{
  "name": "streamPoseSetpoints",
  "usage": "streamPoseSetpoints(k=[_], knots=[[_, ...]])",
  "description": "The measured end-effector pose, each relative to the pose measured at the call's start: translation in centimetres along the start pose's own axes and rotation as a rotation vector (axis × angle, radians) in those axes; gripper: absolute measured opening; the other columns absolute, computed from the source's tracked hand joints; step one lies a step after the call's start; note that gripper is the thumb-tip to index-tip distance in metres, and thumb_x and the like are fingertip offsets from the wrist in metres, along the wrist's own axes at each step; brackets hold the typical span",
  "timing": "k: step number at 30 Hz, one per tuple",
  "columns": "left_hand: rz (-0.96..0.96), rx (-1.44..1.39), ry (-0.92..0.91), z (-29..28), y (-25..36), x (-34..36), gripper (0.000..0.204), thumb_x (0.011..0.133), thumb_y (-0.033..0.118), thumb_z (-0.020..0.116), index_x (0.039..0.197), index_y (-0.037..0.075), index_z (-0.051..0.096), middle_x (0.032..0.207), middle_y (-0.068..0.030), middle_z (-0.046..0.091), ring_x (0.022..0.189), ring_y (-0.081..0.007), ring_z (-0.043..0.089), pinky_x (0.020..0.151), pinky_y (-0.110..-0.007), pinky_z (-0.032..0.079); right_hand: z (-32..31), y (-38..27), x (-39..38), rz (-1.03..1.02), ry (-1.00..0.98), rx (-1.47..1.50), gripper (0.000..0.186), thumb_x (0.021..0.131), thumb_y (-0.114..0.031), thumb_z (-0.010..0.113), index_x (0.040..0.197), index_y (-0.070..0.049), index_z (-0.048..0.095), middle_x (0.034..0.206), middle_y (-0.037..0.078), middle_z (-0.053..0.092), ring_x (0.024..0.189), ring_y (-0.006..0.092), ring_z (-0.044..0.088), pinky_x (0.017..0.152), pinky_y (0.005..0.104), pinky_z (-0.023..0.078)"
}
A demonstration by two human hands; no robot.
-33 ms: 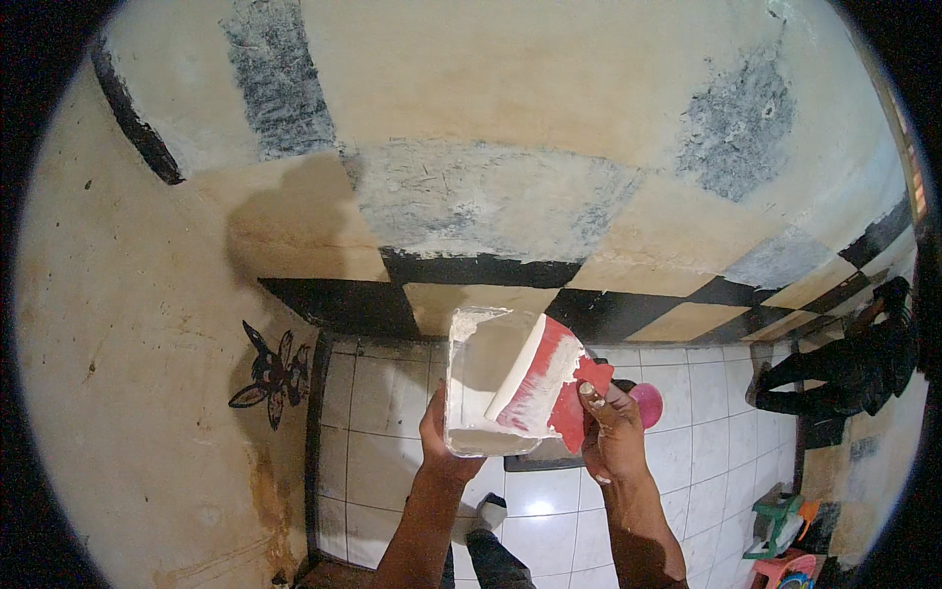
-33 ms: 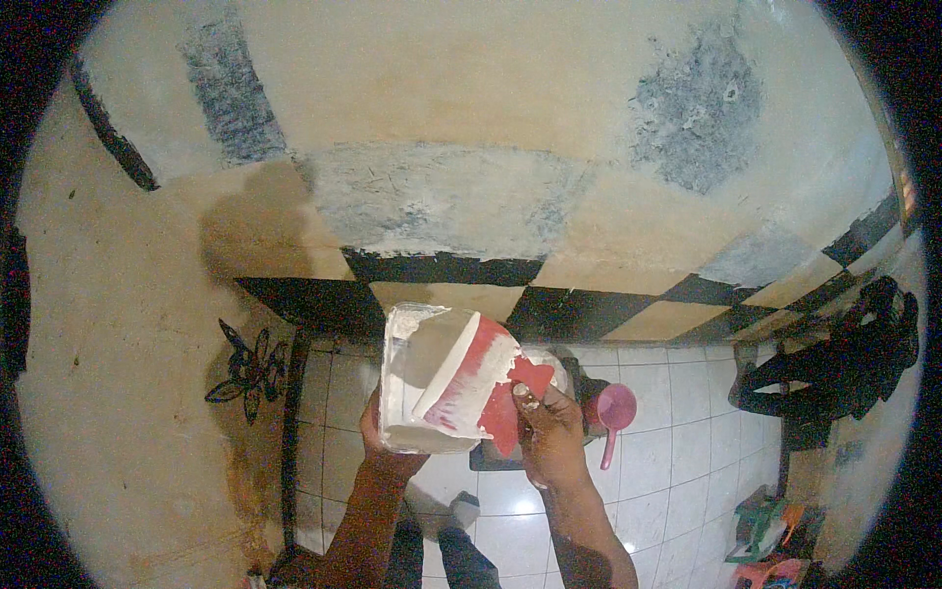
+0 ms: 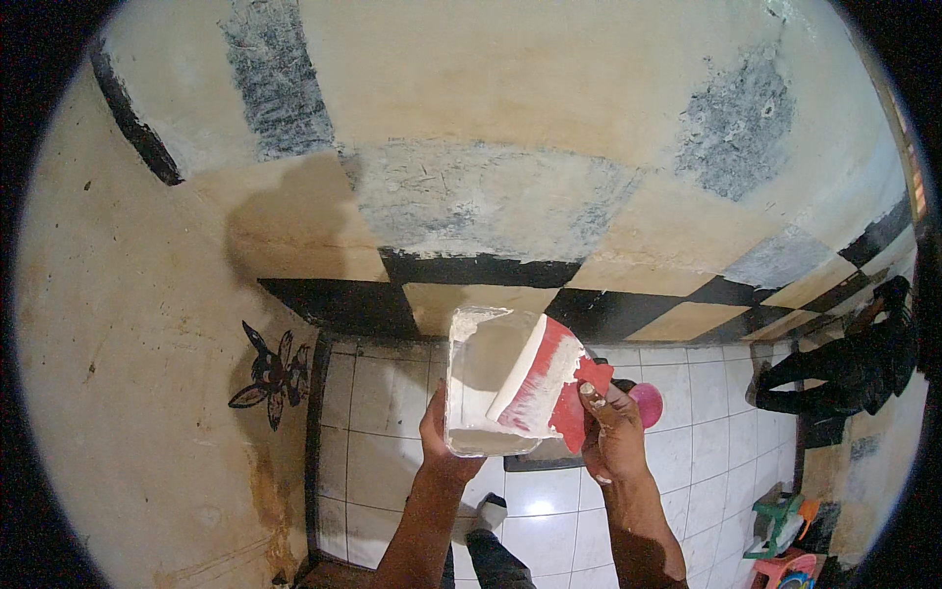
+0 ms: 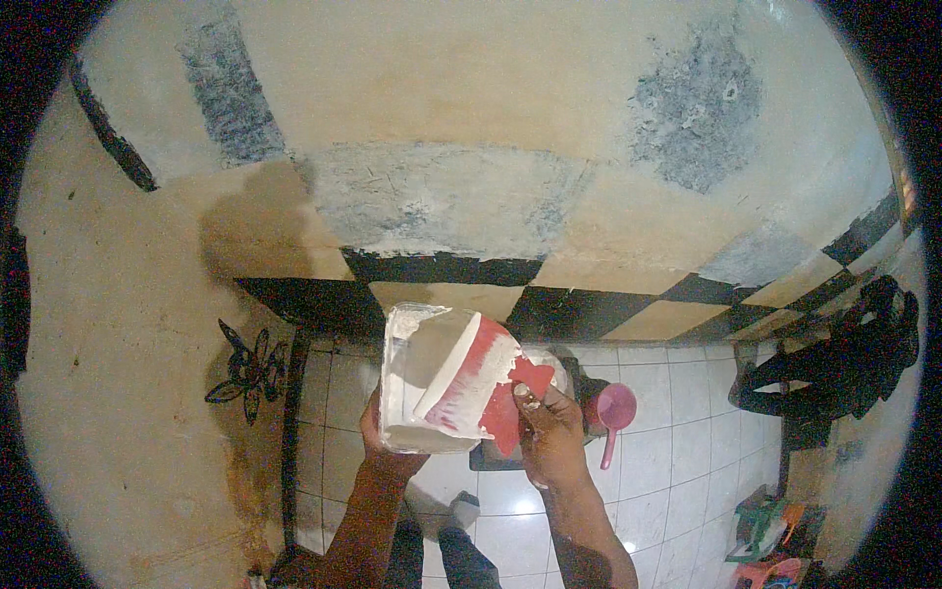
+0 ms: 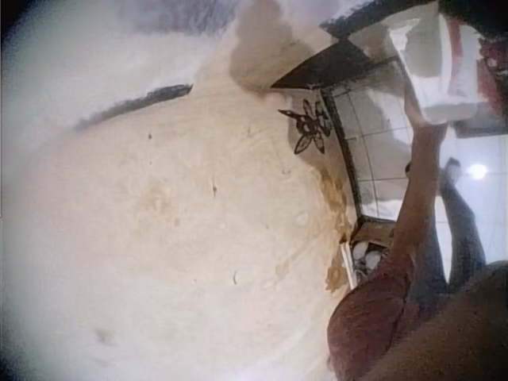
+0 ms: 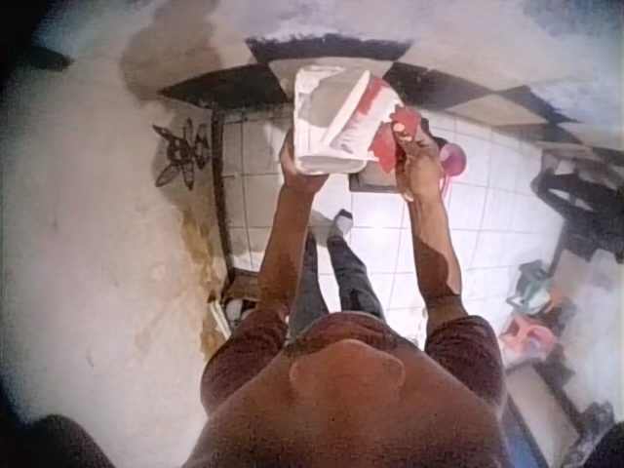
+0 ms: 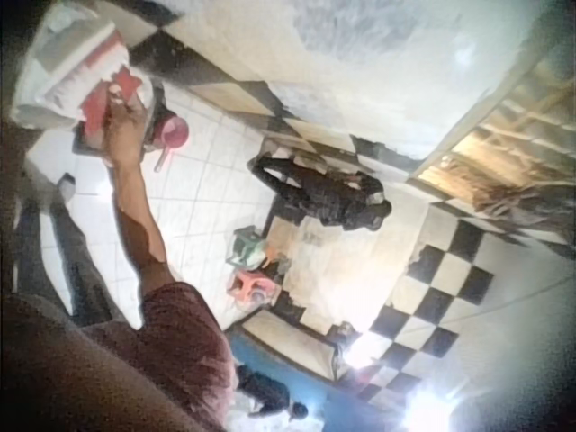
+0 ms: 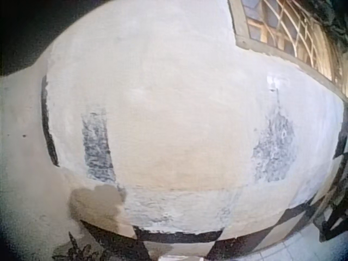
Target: The person applies plaster to a wall using a putty knife, taking the plaster from a small container.
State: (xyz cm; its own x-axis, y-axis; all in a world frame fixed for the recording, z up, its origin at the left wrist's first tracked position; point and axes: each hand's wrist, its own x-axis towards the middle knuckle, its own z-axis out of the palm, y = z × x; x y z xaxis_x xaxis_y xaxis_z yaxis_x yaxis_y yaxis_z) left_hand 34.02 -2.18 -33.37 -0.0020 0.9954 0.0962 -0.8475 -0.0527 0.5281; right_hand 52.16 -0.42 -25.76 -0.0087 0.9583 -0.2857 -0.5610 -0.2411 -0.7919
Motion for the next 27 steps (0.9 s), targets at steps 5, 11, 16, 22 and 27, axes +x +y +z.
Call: streamPoseSetpoints(k=[5, 11, 16, 22, 27], knots=[[-0.003, 0.123, 0.038, -0.3, -0.4, 0.1, 0.049, 0.101, 0.038, 0.031, 0.136, 0.004, 0.042, 0.129, -0.0141, 0.053, 0.118, -0.0302, 0.054, 0.1, -0.045, 0.044, -1.0, 0.0, 0.0, 0.067, 0.01, 0.051, 0.026, 0.094, -0.008, 0.055, 0.117, 0.003, 0.059, 0.116, 0.011, 0.063, 0.102, 0.0185, 0.062, 0.089, 0.0331, 0.049], [-0.033, 0.051, 0.07, -0.1, -0.7, 0.3, 0.049, 0.101, 0.037, 0.031, 0.135, 0.004, 0.043, 0.127, -0.0139, 0.054, 0.116, -0.0299, 0.055, 0.1, -0.045, 0.045, -1.1, 0.2, 0.0, 0.086, 0.032, 0.03, 0.025, 0.094, -0.008, 0.055, 0.116, 0.002, 0.06, 0.113, 0.01, 0.064, 0.1, 0.0177, 0.063, 0.086, 0.0324, 0.051], [-0.026, 0.069, 0.062, -0.1, -0.7, 0.5, 0.047, 0.101, 0.035, 0.033, 0.134, 0.003, 0.044, 0.127, -0.0143, 0.055, 0.114, -0.028, 0.056, 0.097, -0.043, 0.048, -1.1, 0.5, -0.1, 0.108, 0.014, 0.046, 0.025, 0.094, -0.009, 0.055, 0.117, 0.001, 0.06, 0.111, 0.01, 0.064, 0.099, 0.0178, 0.063, 0.084, 0.0318, 0.052], [0.061, 0.564, 0.088, 0.2, -0.6, 0.5, 0.038, 0.101, 0.024, 0.042, 0.131, 0.002, 0.045, 0.124, -0.0122, 0.056, 0.111, -0.0214, 0.058, 0.095, -0.037, 0.05, -1.3, 0.6, -0.2, 0.137, 0.006, 0.044, 0.028, 0.095, -0.011, 0.055, 0.12, 0.001, 0.057, 0.11, 0.01, 0.064, 0.096, 0.0189, 0.064, 0.084, 0.0336, 0.053], [-0.167, 0.081, 0.265, -0.7, -0.6, 0.8, 0.046, 0.09, 0.018, 0.063, 0.13, 0.002, 0.046, 0.121, -0.0107, 0.058, 0.108, -0.0191, 0.059, 0.095, -0.035, 0.049, -0.9, 0.8, -0.1, 0.098, -0.041, 0.065, 0.029, 0.095, -0.013, 0.055, 0.121, 0.002, 0.057, 0.111, 0.01, 0.064, 0.097, 0.019, 0.064, 0.084, 0.0335, 0.053]])
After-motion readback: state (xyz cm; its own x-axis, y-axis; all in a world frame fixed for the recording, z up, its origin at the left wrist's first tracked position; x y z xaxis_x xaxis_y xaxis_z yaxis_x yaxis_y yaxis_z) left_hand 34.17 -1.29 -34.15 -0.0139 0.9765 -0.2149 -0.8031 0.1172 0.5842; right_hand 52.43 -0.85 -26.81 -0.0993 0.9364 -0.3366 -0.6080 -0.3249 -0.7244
